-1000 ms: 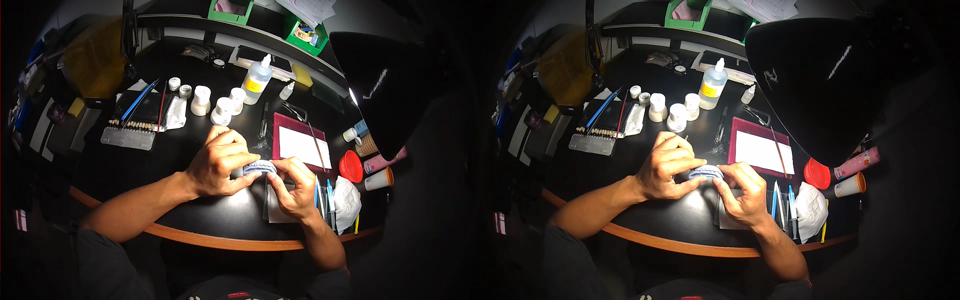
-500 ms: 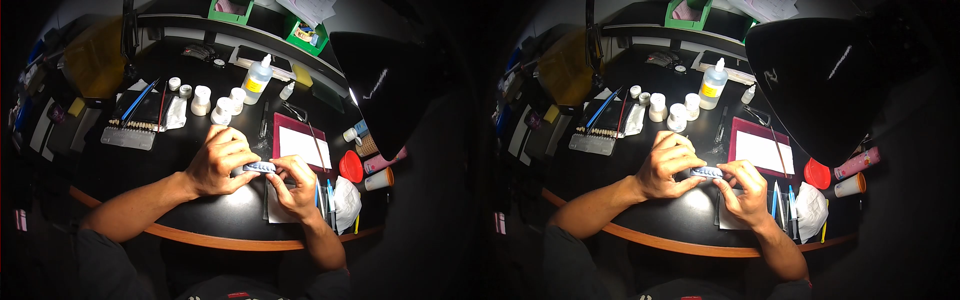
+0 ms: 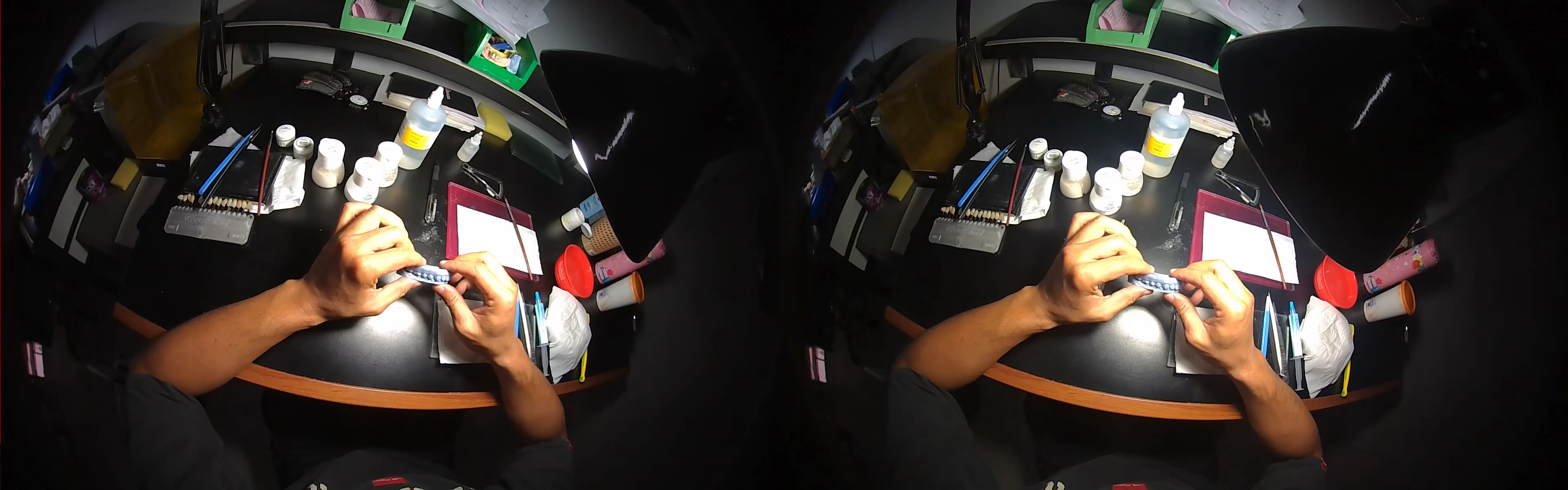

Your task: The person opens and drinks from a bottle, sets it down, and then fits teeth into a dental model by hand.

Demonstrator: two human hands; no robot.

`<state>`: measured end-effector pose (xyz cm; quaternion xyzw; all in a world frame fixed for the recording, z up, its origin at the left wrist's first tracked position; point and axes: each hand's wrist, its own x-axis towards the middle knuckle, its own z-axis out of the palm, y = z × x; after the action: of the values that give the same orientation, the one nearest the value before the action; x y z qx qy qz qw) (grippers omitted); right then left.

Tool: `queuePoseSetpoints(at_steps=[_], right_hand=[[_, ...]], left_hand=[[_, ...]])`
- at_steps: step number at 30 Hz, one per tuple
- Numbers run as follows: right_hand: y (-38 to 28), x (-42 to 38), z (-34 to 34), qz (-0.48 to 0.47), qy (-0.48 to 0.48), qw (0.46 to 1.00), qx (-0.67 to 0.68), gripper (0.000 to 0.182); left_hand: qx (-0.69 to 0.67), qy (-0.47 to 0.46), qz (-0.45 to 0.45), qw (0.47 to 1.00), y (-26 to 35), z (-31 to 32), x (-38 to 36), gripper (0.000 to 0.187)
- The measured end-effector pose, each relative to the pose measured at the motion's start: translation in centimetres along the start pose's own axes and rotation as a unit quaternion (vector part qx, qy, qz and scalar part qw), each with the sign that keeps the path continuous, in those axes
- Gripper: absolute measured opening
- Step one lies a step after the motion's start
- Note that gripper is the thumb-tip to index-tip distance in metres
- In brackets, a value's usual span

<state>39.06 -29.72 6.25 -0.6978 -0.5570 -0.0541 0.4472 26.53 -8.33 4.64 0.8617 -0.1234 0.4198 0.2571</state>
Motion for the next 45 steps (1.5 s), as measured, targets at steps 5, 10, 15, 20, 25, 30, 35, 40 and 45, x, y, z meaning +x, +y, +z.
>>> queuePoseSetpoints(at_steps=[5,10,15,20,25,30,35,40,45], right_hand=[[0.1,-0.01,0.0,-0.012,0.003,1.0,0.002,0.031],[-0.33,0.17,-0.07,-0.031,0.01,0.999,0.001,0.032],[-0.49,0.26,-0.14,-0.041,0.014,0.999,-0.003,0.033],[-0.57,0.24,-0.05,-0.035,0.016,0.999,-0.002,0.033],[-0.49,0.17,-0.03,-0.022,0.008,1.0,0.002,0.033],[-0.31,0.09,0.06,-0.02,0.006,1.0,0.0,0.034],[-0.05,-0.02,0.13,-0.02,0.002,1.0,-0.007,0.034],[-0.18,0.01,0.1,-0.016,0.0,1.0,-0.006,0.033],[-0.12,0.1,-0.03,-0.028,-0.003,1.0,-0.009,0.032]], left_hand=[[-0.001,-0.009,-0.006,1.0,-0.1,0.08,-0.18,0.023],[0.001,-0.017,-0.008,1.0,-0.06,0.06,-0.15,0.025],[-0.005,-0.028,-0.011,1.0,-0.2,0.23,-0.35,0.023],[-0.009,-0.032,-0.012,0.999,-0.21,0.23,-0.41,0.023],[-0.006,-0.026,0.0,1.0,-0.23,0.11,-0.28,0.023],[-0.004,-0.01,0.01,1.0,-0.11,0.03,-0.22,0.024],[-0.005,-0.006,0.015,1.0,-0.14,0.05,-0.22,0.025],[-0.004,-0.02,0.013,1.0,-0.2,-0.1,-0.22,0.026],[-0.004,-0.023,0.006,1.0,-0.27,0.09,-0.28,0.025]])
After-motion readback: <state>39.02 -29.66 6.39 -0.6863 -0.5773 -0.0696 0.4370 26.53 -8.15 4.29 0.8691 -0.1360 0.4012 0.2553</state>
